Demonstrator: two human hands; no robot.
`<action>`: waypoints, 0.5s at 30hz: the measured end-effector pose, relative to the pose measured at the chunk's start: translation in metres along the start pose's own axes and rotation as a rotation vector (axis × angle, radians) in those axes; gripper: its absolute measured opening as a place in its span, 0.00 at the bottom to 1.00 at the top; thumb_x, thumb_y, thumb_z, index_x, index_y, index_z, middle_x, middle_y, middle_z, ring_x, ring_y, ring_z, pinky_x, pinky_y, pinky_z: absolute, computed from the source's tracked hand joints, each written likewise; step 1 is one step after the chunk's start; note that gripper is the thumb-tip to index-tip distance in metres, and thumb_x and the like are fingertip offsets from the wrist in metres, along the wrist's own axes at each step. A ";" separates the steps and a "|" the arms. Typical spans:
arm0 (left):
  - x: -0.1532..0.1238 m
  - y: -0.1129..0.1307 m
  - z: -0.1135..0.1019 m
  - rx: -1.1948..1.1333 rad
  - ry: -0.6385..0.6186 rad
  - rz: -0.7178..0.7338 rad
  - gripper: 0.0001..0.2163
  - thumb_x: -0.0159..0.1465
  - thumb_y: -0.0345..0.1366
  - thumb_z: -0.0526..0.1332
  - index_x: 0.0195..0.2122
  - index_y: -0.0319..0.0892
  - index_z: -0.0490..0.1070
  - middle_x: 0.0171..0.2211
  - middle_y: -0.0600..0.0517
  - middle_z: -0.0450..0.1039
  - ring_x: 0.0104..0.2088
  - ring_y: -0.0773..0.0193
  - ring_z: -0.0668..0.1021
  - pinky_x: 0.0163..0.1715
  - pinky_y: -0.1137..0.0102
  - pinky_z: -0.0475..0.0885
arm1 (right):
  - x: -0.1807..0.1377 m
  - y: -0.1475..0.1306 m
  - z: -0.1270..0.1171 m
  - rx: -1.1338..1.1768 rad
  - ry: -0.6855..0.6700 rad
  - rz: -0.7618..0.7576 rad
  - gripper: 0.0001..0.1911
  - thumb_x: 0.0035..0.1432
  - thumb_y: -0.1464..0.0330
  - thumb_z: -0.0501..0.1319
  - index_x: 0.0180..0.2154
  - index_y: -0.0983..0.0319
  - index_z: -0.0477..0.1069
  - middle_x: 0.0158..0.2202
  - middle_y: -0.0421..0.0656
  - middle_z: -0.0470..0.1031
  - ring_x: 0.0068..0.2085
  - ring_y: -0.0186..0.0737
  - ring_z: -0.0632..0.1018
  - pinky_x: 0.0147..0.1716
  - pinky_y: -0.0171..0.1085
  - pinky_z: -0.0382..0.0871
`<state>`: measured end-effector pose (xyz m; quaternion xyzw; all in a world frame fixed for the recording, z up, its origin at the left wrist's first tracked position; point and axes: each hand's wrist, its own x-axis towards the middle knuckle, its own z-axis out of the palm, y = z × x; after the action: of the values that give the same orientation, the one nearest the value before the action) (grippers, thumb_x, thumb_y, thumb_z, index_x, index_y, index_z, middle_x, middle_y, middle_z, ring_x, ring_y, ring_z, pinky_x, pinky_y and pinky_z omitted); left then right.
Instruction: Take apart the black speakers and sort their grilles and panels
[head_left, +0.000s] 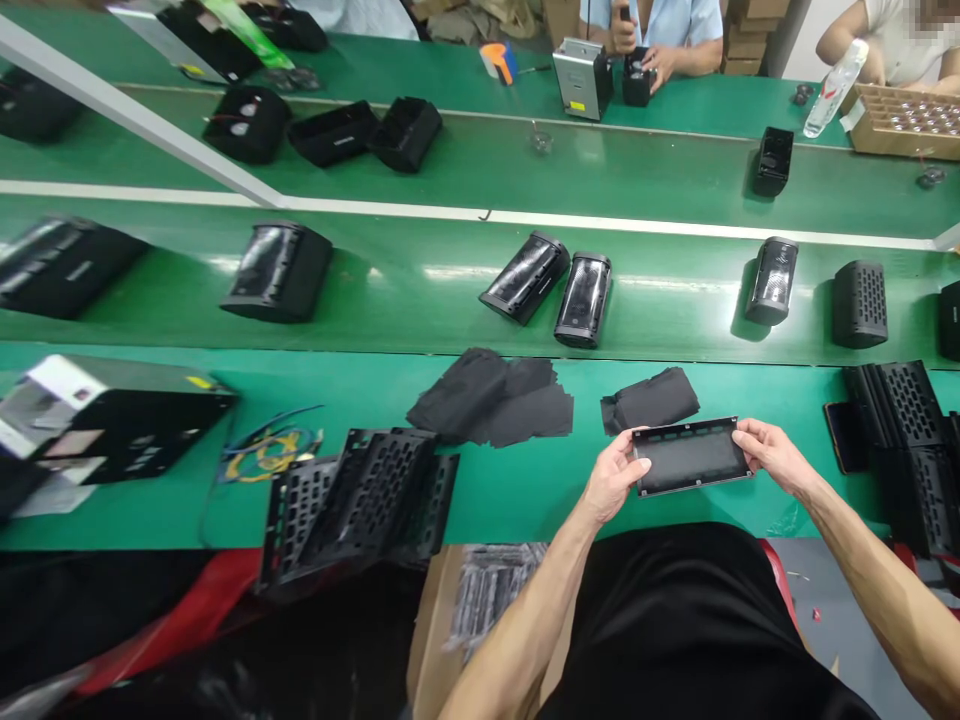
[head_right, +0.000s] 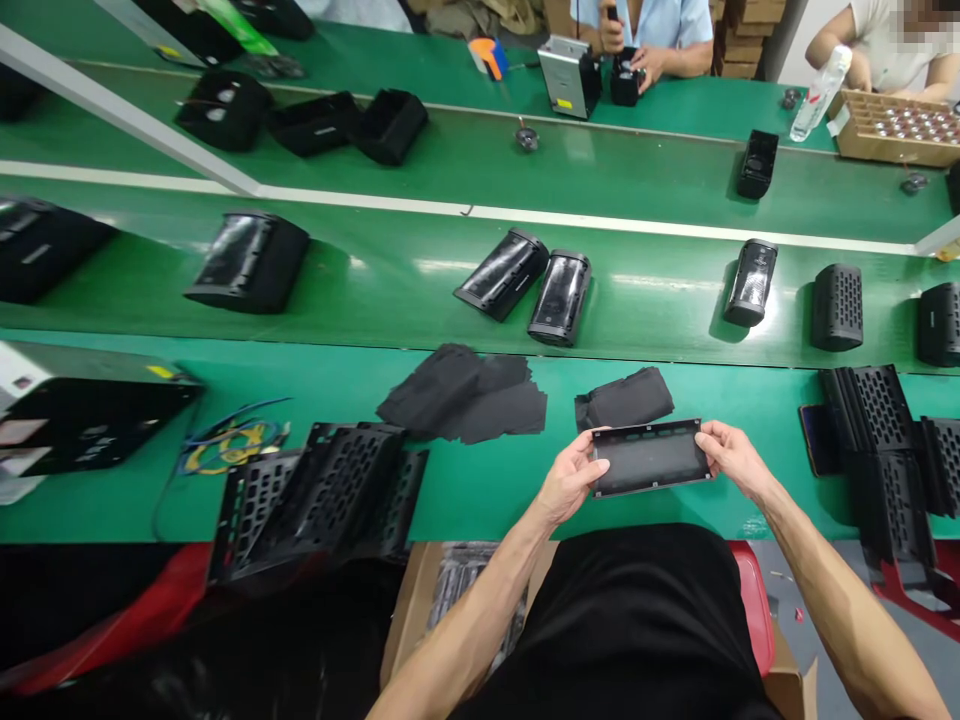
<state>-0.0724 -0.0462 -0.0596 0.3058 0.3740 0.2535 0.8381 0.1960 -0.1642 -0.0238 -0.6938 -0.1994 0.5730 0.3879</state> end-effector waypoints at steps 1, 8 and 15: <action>0.000 0.000 0.000 0.004 -0.002 0.000 0.28 0.50 0.40 0.80 0.52 0.41 0.79 0.51 0.42 0.82 0.50 0.51 0.82 0.52 0.61 0.76 | 0.000 0.000 0.000 -0.001 0.002 0.002 0.29 0.51 0.42 0.72 0.33 0.57 0.67 0.19 0.33 0.66 0.19 0.33 0.67 0.20 0.34 0.63; 0.002 0.001 0.001 -0.011 -0.011 -0.029 0.28 0.50 0.41 0.80 0.52 0.42 0.79 0.50 0.42 0.82 0.50 0.49 0.82 0.52 0.59 0.76 | 0.000 0.002 -0.001 0.007 -0.001 0.000 0.29 0.51 0.41 0.72 0.32 0.57 0.67 0.19 0.33 0.66 0.20 0.33 0.67 0.21 0.35 0.64; 0.006 0.000 0.002 0.000 -0.007 -0.022 0.28 0.51 0.41 0.80 0.53 0.42 0.79 0.52 0.42 0.81 0.53 0.48 0.81 0.55 0.57 0.76 | 0.004 0.006 0.001 0.013 0.041 -0.047 0.30 0.50 0.39 0.71 0.36 0.58 0.71 0.19 0.33 0.65 0.20 0.33 0.65 0.21 0.35 0.62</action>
<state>-0.0675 -0.0424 -0.0615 0.3026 0.3745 0.2430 0.8421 0.1950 -0.1651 -0.0310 -0.6980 -0.2039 0.5505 0.4101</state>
